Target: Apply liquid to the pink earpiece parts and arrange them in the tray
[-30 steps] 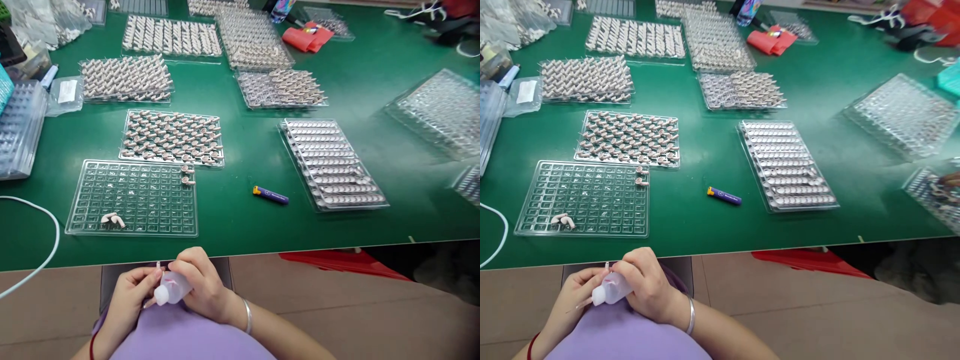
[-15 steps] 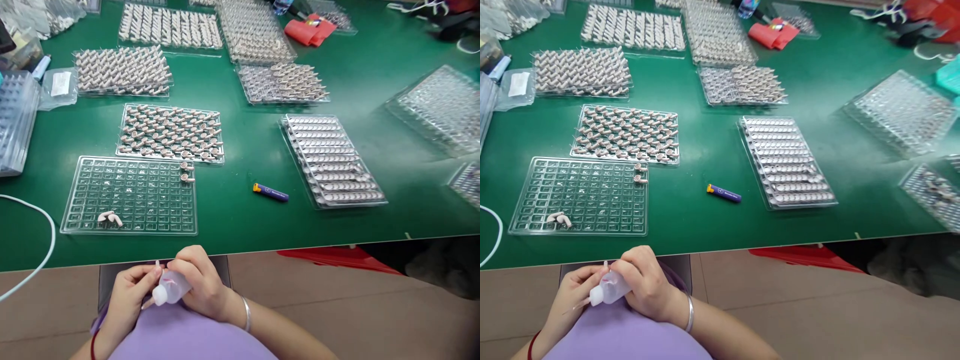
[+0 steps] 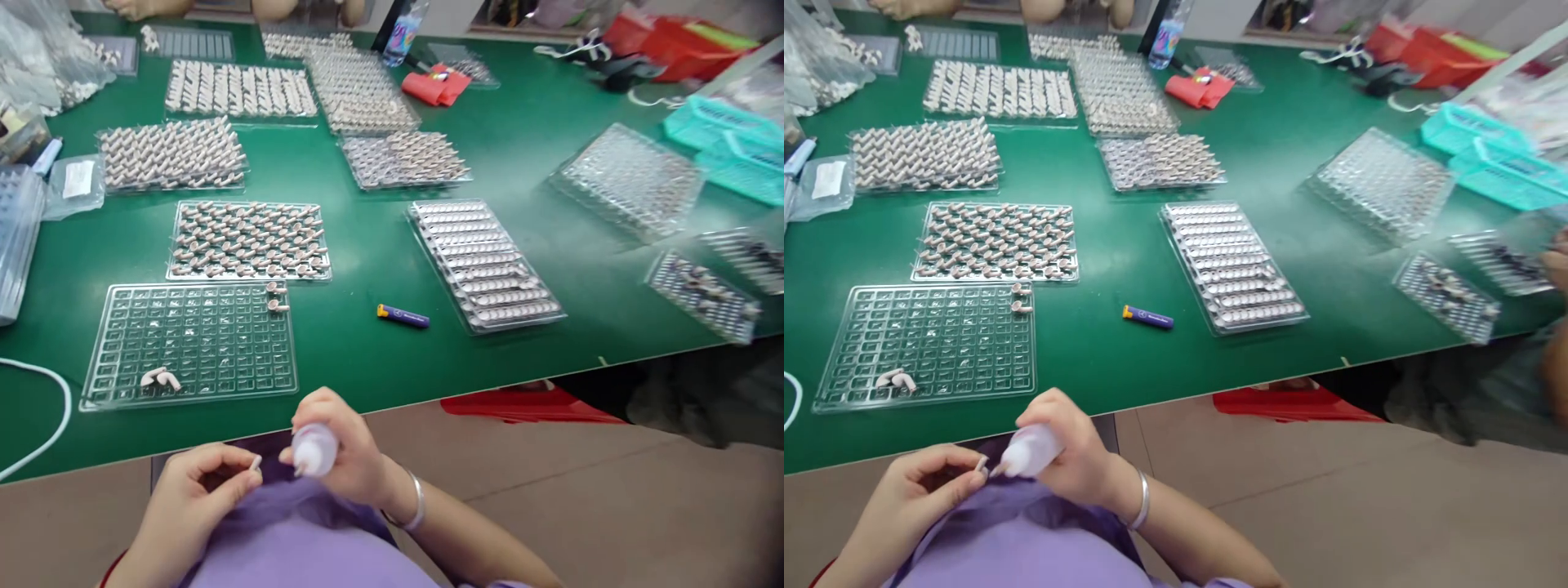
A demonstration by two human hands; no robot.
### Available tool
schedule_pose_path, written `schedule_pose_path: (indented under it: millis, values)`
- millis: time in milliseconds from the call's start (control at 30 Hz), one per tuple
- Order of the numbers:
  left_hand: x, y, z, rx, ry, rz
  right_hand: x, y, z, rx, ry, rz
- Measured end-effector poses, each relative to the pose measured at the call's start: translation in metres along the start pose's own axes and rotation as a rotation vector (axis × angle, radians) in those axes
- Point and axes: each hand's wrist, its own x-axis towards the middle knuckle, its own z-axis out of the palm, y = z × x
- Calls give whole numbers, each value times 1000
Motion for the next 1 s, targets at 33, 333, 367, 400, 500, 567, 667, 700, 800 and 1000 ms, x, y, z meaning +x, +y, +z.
schedule_pose_path:
  millis: [33,333,367,400,500,567,667,700,800,1000]
  values:
    - [7,9,-3,112,26,169,2,2,-8,16,79,46]
    - [129,61,-9,950,234,977,4,22,-28,61,377,265]
    - [135,61,-9,985,230,982,4,22,-28,65,378,258]
    - [139,60,-9,1003,222,982,4,22,-28,68,378,252]
    - [140,58,-7,1031,200,960,4,22,-29,68,377,251]
    - [135,58,-8,1041,186,937,4,21,-30,55,371,247]
    - [122,60,-15,1039,162,902,4,21,-30,29,369,252]
    - [117,60,-19,1023,159,887,4,20,-29,23,368,261]
    - [101,59,-36,947,210,815,8,15,-27,-19,329,287]
    - [105,59,-39,1085,241,708,26,5,-17,-143,179,222]
